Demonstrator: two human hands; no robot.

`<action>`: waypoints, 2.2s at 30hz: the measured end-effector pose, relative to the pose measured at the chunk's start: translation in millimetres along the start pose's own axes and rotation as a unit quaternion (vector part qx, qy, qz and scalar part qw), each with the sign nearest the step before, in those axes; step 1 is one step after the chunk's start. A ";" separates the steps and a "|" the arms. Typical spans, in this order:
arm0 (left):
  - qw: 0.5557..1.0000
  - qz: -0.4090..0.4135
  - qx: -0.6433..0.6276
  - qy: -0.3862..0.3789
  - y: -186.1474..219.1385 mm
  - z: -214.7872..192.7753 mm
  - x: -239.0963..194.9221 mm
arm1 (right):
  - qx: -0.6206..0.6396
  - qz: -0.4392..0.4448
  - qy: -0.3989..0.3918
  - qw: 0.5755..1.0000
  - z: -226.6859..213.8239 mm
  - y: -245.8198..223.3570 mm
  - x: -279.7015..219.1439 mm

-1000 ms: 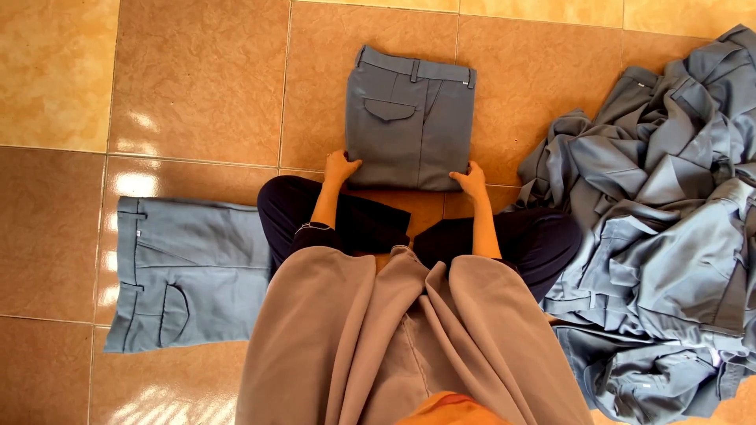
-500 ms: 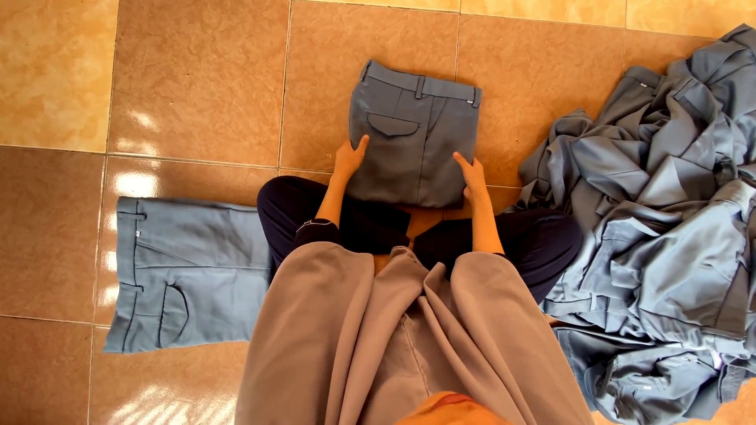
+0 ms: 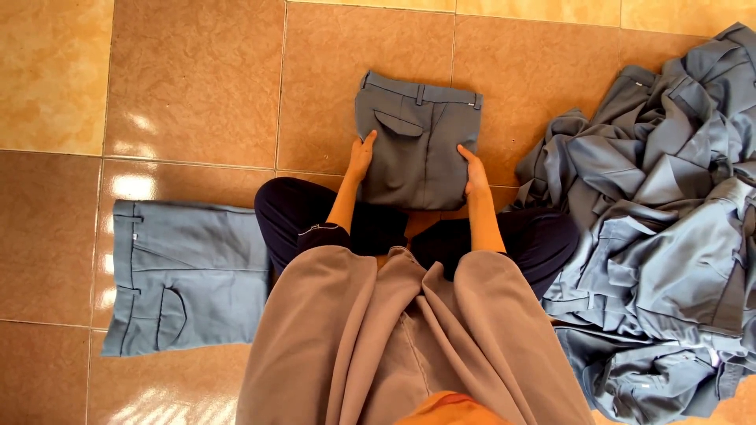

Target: The person sits on a tiled floor and folds two pairs of grey trousers by hand. They smooth and fold each pair into a compact rectangle, then place the finished items aside.

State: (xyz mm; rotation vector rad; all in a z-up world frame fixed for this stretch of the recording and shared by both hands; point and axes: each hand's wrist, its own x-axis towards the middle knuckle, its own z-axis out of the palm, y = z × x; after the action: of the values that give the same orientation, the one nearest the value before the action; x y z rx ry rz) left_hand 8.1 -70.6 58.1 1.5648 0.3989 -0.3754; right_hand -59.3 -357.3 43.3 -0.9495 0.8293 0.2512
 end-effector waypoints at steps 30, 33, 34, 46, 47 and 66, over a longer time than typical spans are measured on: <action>0.898 0.064 -0.409 0.151 122.6 -197.6 -241.7 | -0.079 -0.093 -0.266 0.956 239.4 -18.6 -173.0; 0.871 0.077 -0.436 0.213 102.4 -238.5 -274.6 | -0.140 -0.101 -0.299 0.938 283.2 4.2 -211.2; 0.862 0.081 -0.444 0.233 87.8 -251.9 -281.0 | -0.153 -0.089 -0.314 0.933 303.3 14.8 -225.4; 0.744 0.093 -0.435 0.499 -61.1 -338.9 -391.3 | -0.328 -0.051 -0.465 0.821 443.7 173.7 -212.8; 0.744 0.075 -0.423 0.512 -79.1 -343.3 -394.9 | -0.357 -0.029 -0.478 0.802 455.1 196.9 -207.1; 0.727 -0.058 -0.331 0.599 -250.4 -376.9 -330.3 | -0.621 -0.117 -0.427 0.646 412.9 313.2 -131.5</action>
State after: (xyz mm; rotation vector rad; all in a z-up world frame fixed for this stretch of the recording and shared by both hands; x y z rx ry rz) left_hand -404.1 305.1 5.2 0.8610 1.4555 0.7283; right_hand -101.0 174.9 72.3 -1.9507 -0.5431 1.0316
